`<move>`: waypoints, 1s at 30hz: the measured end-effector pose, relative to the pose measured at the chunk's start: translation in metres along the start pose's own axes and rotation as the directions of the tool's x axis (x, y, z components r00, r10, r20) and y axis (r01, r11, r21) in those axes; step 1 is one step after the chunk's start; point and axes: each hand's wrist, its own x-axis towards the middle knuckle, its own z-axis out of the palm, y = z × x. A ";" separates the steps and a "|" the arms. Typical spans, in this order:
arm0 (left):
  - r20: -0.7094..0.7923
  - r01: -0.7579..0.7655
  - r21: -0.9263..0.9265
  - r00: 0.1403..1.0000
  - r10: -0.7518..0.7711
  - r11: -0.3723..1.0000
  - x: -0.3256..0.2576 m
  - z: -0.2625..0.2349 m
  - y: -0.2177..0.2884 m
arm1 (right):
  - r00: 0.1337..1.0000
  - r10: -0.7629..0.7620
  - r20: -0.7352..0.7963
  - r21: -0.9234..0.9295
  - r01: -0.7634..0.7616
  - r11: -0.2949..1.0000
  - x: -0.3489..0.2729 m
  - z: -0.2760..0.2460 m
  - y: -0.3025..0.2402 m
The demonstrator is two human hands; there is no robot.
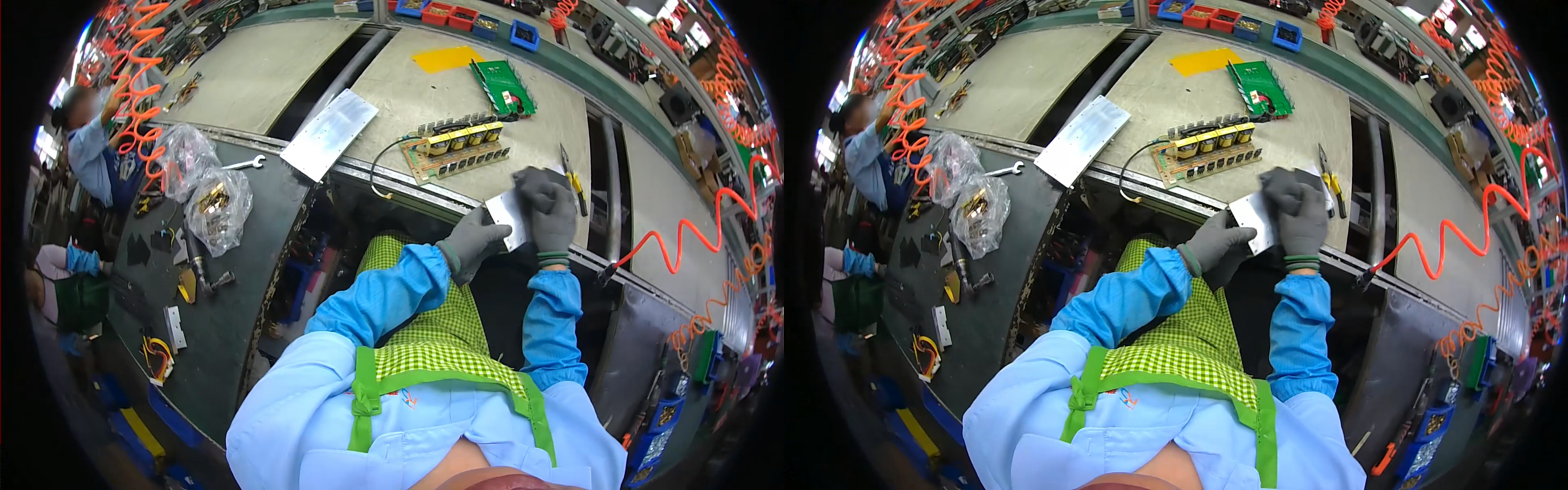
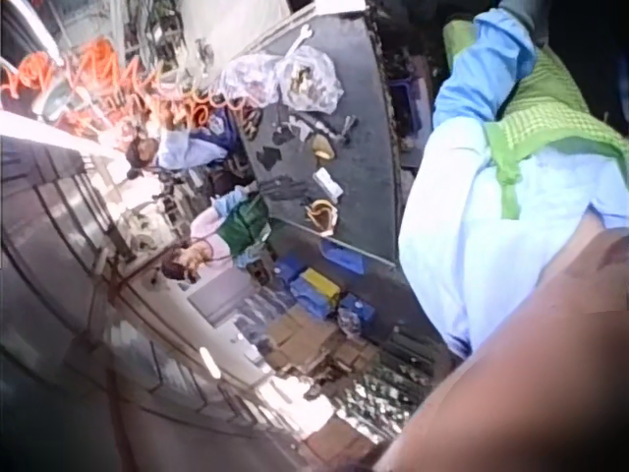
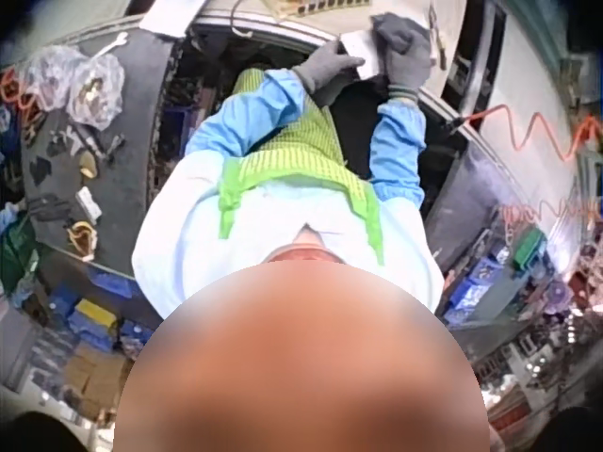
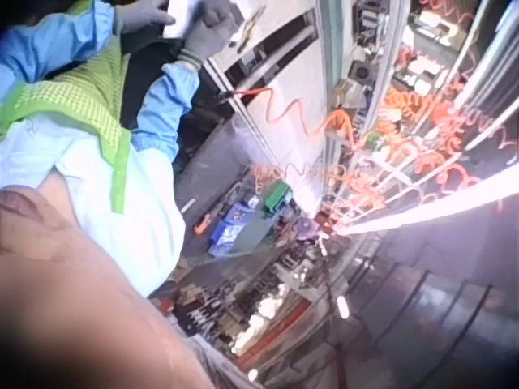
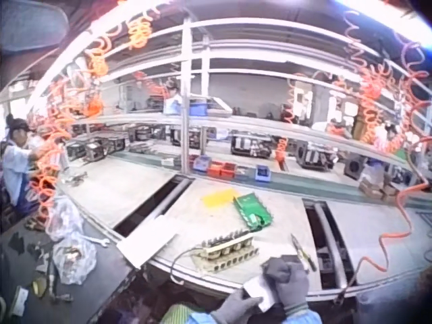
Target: The person wipes a silver metal heat sink and a green circuit board with a dark cloth at a factory workstation. They handle the components one at a time, turning them over to clean different sides, and place them on the table. The person also moves a yellow plastic sheet and a metal bracket during the process.
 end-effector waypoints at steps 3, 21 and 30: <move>0.071 -0.112 0.094 0.992 0.105 0.989 -0.025 -0.013 0.006 | 0.987 0.115 -0.115 -0.104 -0.127 0.986 0.023 -0.016 0.035; -0.501 -0.736 -0.017 0.592 0.631 0.677 -0.302 -0.157 0.119 | 0.914 0.140 0.381 -0.335 -0.005 0.942 0.034 0.039 0.031; -0.600 -0.271 0.784 -0.100 0.794 0.559 -0.484 -0.149 0.094 | 0.942 -0.282 -0.183 -0.164 0.253 0.953 0.065 0.022 0.008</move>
